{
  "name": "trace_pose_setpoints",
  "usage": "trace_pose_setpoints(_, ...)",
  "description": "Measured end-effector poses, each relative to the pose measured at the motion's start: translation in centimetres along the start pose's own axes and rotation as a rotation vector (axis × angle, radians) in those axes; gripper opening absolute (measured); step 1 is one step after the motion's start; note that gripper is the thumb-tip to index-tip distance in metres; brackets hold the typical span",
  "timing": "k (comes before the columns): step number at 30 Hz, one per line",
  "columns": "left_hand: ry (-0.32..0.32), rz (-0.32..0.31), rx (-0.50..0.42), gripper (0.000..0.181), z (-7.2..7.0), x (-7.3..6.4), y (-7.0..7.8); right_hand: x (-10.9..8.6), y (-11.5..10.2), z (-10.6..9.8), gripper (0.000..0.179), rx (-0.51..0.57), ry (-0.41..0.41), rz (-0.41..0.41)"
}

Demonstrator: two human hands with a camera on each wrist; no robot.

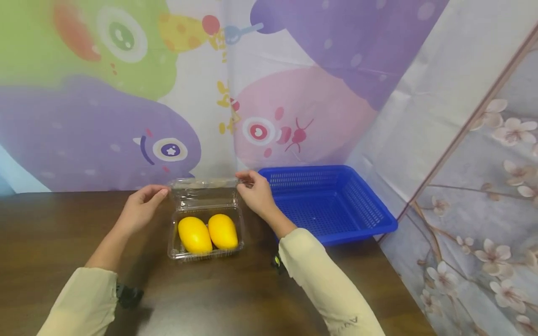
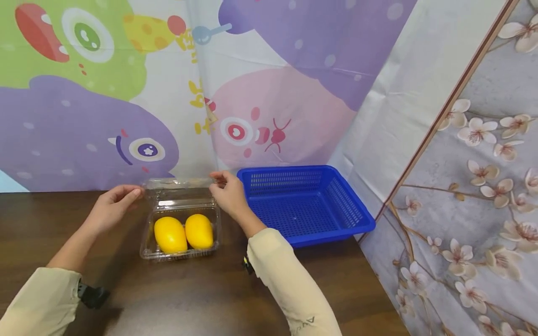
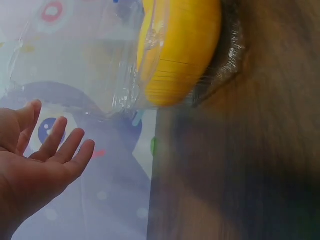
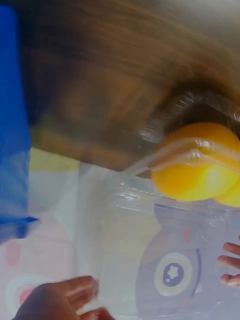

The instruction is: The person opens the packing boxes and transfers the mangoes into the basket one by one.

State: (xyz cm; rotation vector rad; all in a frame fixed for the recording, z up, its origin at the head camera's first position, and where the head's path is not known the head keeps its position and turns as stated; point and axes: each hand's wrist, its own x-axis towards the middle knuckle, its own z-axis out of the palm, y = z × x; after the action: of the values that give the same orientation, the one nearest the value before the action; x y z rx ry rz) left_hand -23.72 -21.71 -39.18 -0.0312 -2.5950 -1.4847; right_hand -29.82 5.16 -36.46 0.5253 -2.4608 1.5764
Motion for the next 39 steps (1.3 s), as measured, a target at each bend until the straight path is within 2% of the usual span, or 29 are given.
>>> trace_pose_setpoints(3,0.012,-0.030,-0.126,0.051,0.5,0.8,-0.4,0.6,0.3,1.1,0.027,0.006,0.117,0.143)
trace_pose_setpoints(6,0.017,-0.081,-0.270,0.053,1.1,1.3,-0.9,0.9,0.8,2.3,0.025,-0.019,0.200,0.268)
trace_pose_setpoints(8,0.012,-0.115,-0.337,0.055,1.4,1.5,-1.3,0.8,1.3,2.9,0.026,-0.044,0.216,0.326)
trace_pose_setpoints(10,0.001,-0.154,-0.354,0.056,1.7,1.5,-1.5,0.7,2.0,3.4,0.026,-0.065,0.212,0.361)
trace_pose_setpoints(14,-0.025,-0.206,-0.328,0.054,2.5,1.5,-2.2,0.2,2.9,4.1,0.028,-0.115,0.187,0.411)
trace_pose_setpoints(18,-0.085,-0.251,-0.284,0.053,3.4,1.5,-2.5,0.0,3.3,4.2,0.027,-0.163,0.181,0.428)
trace_pose_setpoints(21,-0.099,-0.279,-0.283,0.052,3.8,1.4,-2.7,0.0,3.5,4.2,0.025,-0.198,0.182,0.438)
trace_pose_setpoints(25,-0.089,-0.316,-0.294,0.052,3.8,1.2,-2.9,0.1,3.5,4.2,0.026,-0.223,0.172,0.457)
trace_pose_setpoints(31,-0.109,-0.343,-0.322,0.052,3.8,1.1,-3.1,0.0,3.6,4.3,0.040,-0.236,0.117,0.518)
trace_pose_setpoints(39,-0.151,-0.378,-0.279,0.050,3.8,1.1,-3.5,-0.1,3.9,4.4,0.039,-0.252,0.033,0.542)
